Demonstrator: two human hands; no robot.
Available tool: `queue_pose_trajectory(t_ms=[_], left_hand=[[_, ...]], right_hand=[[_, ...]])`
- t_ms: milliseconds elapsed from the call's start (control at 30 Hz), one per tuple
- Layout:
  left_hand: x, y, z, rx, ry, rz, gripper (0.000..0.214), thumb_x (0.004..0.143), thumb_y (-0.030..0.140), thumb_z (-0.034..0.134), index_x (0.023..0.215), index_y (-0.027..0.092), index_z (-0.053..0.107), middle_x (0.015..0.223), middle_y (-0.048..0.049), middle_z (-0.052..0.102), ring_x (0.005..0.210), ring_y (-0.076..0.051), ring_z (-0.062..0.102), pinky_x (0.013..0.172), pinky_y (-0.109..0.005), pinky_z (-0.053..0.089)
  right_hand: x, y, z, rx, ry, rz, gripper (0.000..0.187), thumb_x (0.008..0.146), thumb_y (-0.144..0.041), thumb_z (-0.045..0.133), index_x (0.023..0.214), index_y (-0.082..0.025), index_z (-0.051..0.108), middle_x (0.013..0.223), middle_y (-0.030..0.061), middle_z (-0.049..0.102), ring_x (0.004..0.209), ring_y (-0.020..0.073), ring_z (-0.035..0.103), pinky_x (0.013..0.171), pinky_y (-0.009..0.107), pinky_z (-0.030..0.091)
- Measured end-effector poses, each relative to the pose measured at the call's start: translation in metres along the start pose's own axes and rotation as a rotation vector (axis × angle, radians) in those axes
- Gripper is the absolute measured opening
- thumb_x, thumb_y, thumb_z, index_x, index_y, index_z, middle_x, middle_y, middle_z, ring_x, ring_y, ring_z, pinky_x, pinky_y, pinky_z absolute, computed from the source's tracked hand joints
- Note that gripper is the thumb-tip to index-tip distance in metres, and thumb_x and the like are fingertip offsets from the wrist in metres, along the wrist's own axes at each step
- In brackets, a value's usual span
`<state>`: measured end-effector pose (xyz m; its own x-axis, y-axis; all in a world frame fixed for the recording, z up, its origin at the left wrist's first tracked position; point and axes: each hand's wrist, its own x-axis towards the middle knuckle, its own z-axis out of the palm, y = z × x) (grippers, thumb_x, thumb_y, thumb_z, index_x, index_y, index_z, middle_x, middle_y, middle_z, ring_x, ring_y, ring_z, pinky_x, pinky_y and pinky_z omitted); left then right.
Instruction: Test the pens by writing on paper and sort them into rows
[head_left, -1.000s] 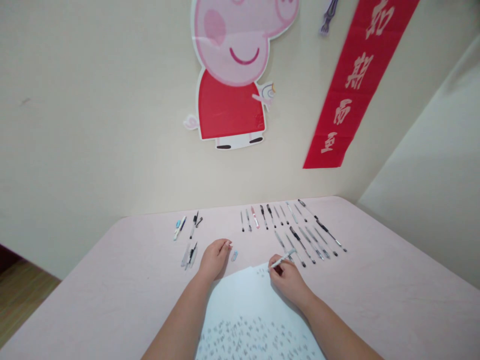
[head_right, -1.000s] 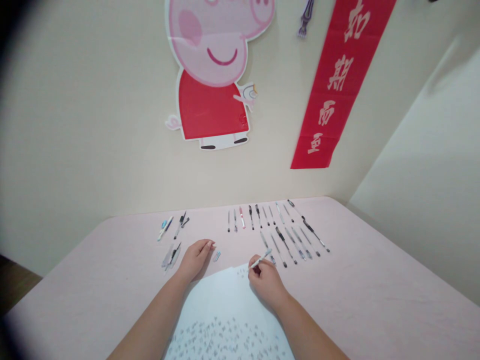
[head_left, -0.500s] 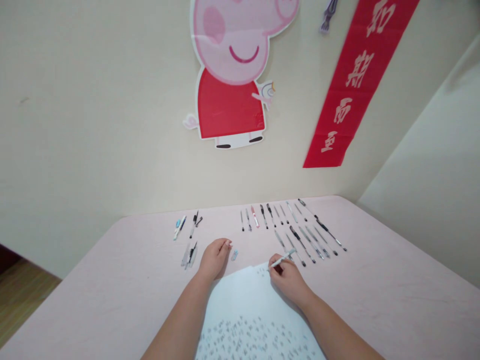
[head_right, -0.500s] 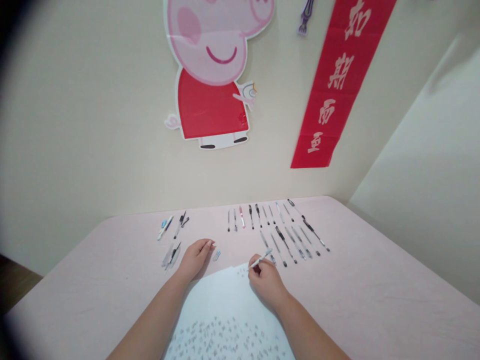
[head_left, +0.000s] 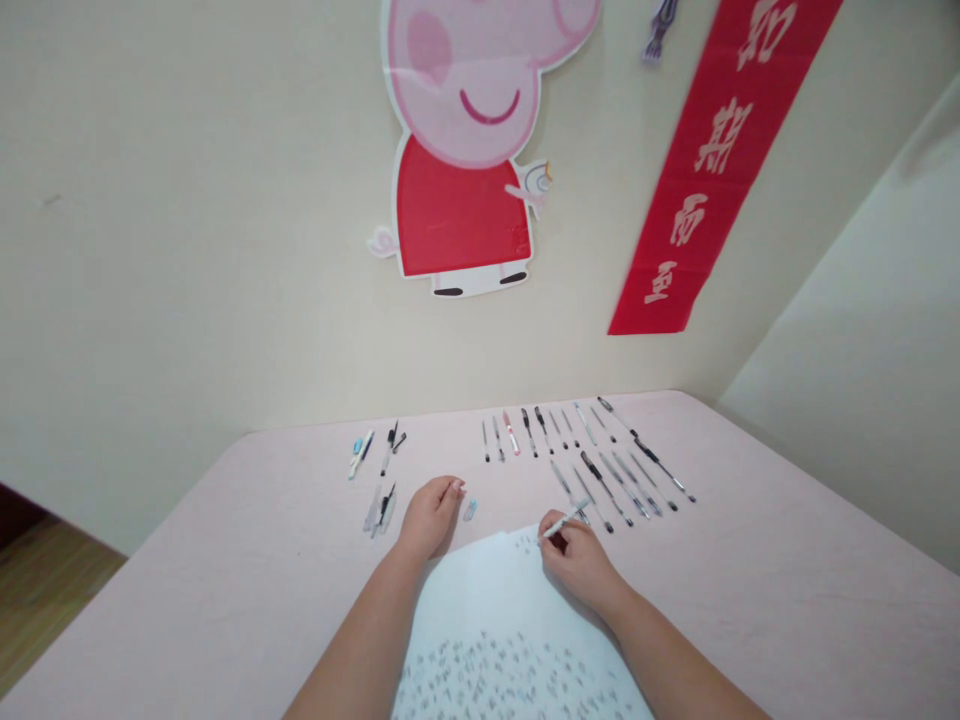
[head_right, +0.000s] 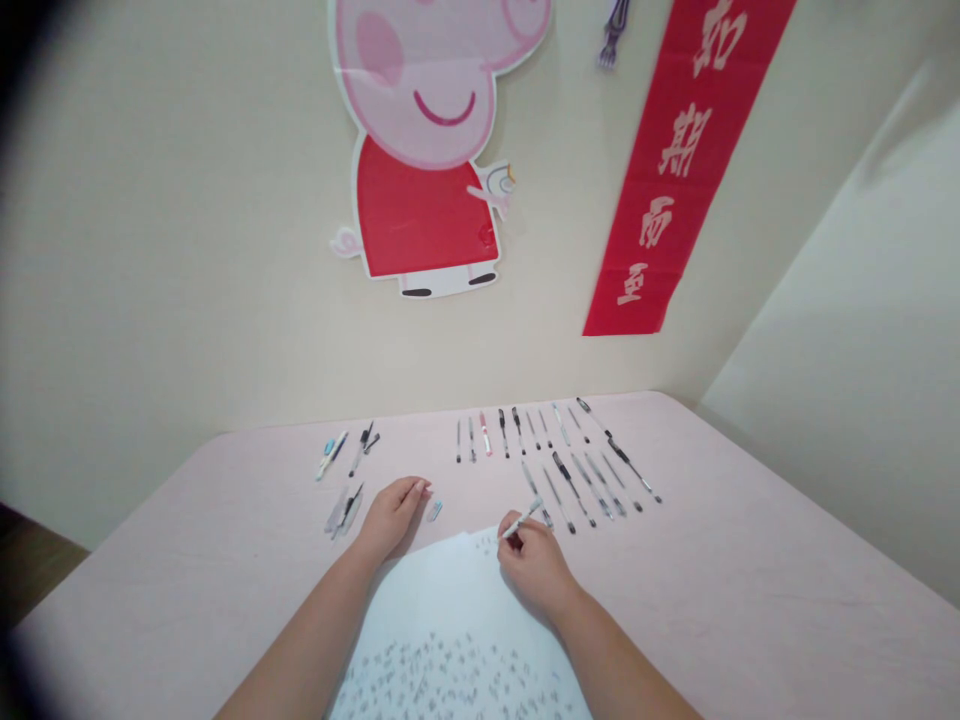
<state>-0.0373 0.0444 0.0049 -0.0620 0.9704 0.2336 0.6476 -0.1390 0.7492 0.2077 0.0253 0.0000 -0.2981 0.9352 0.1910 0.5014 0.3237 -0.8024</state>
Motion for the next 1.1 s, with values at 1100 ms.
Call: queue_pose_trajectory(t_ms=[1100], left_hand=[[0.0001, -0.0043, 0.0006, -0.051, 0.007, 0.019, 0.035, 0.086, 0.038, 0.037, 0.090, 0.018, 0.066, 0.086, -0.0065, 0.069, 0.085, -0.021, 0.061, 0.078, -0.032, 0.044]], right_hand=[[-0.0006, -0.0027, -0.0029, -0.017, -0.022, 0.009, 0.009, 0.065, -0.012, 0.043, 0.063, -0.018, 0.048, 0.054, -0.0040, 0.041, 0.051, 0.0110, 0.041, 0.049, 0.021, 0.030]])
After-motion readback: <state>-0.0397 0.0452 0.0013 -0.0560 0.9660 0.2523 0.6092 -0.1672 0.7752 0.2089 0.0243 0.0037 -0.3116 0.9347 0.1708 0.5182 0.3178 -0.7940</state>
